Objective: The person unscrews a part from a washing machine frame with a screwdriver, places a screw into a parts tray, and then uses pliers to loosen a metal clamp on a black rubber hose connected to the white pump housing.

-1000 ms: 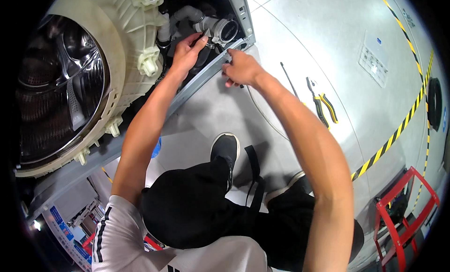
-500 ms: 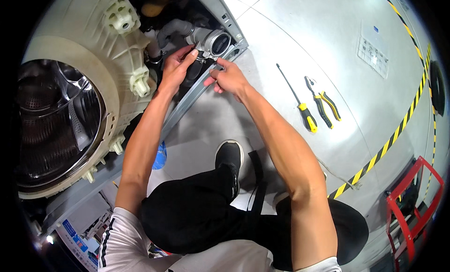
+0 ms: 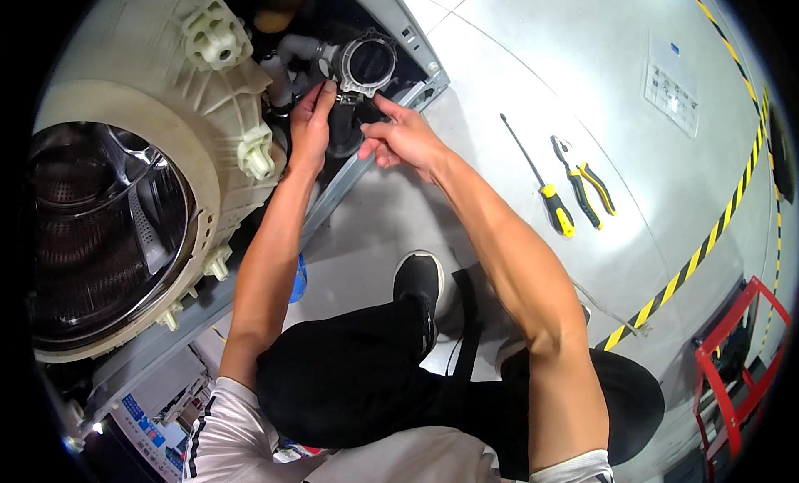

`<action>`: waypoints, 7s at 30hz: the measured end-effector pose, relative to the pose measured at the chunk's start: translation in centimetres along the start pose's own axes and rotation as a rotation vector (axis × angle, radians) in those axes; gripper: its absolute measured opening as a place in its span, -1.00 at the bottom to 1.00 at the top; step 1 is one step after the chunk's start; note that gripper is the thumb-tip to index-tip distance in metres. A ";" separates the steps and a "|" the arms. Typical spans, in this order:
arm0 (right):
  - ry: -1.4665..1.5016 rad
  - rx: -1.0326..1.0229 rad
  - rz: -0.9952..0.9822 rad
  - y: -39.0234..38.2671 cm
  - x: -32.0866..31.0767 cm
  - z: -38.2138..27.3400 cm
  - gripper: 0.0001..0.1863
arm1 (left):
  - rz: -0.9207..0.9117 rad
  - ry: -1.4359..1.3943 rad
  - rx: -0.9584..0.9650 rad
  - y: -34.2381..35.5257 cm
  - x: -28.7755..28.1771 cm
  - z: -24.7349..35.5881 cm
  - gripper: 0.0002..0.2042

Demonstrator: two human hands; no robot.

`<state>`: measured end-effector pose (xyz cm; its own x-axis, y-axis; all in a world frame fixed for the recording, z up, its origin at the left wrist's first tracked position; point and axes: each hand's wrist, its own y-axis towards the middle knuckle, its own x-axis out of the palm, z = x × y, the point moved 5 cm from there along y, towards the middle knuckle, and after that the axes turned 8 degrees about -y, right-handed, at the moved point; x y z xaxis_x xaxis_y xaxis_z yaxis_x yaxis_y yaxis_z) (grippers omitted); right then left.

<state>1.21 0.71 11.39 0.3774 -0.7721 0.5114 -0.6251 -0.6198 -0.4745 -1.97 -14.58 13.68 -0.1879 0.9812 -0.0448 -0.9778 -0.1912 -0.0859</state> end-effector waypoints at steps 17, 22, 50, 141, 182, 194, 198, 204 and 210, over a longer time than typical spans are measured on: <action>-1.238 -0.381 0.646 0.3 -2.0 -0.2 -0.77 | -0.334 0.145 -0.107 -1.8 0.1 0.4 -0.36; -1.322 -0.481 0.674 0.6 -1.6 -0.2 -0.81 | -0.395 0.491 0.028 -2.2 1.5 2.1 -0.33; -1.338 -0.354 0.666 4.0 -0.3 -3.0 -0.77 | 0.112 0.207 0.063 0.1 -0.1 0.1 -0.38; 0.050 0.136 -0.258 -6.5 2.6 2.8 -0.73 | -0.171 0.394 0.241 -3.1 -0.2 1.3 -0.52; -0.083 -0.095 0.299 -5.9 -4.4 2.0 -0.67 | -0.442 0.727 0.180 -5.8 3.2 3.5 -0.51; -1.060 -0.303 0.731 -10.0 -13.1 4.0 -0.60 | -0.429 0.949 0.187 -6.1 2.3 3.0 -0.37; -1.465 -0.309 1.063 -15.9 -19.5 3.6 -0.48 | -0.430 0.991 0.214 -6.8 1.2 2.3 -0.35; -1.663 0.290 1.055 -21.3 -24.1 7.4 -0.34 | -0.381 0.960 0.274 -6.7 1.1 1.8 -0.51; -1.688 0.381 0.921 -20.5 -23.7 6.5 -0.34 | -0.386 0.851 0.174 -6.4 0.4 1.0 -0.48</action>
<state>9.54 30.80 4.32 0.3795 -0.0031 -0.9252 -0.9118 0.1681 -0.3746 4.09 -12.91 15.17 0.2148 0.6134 -0.7600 -0.9712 0.2161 -0.1001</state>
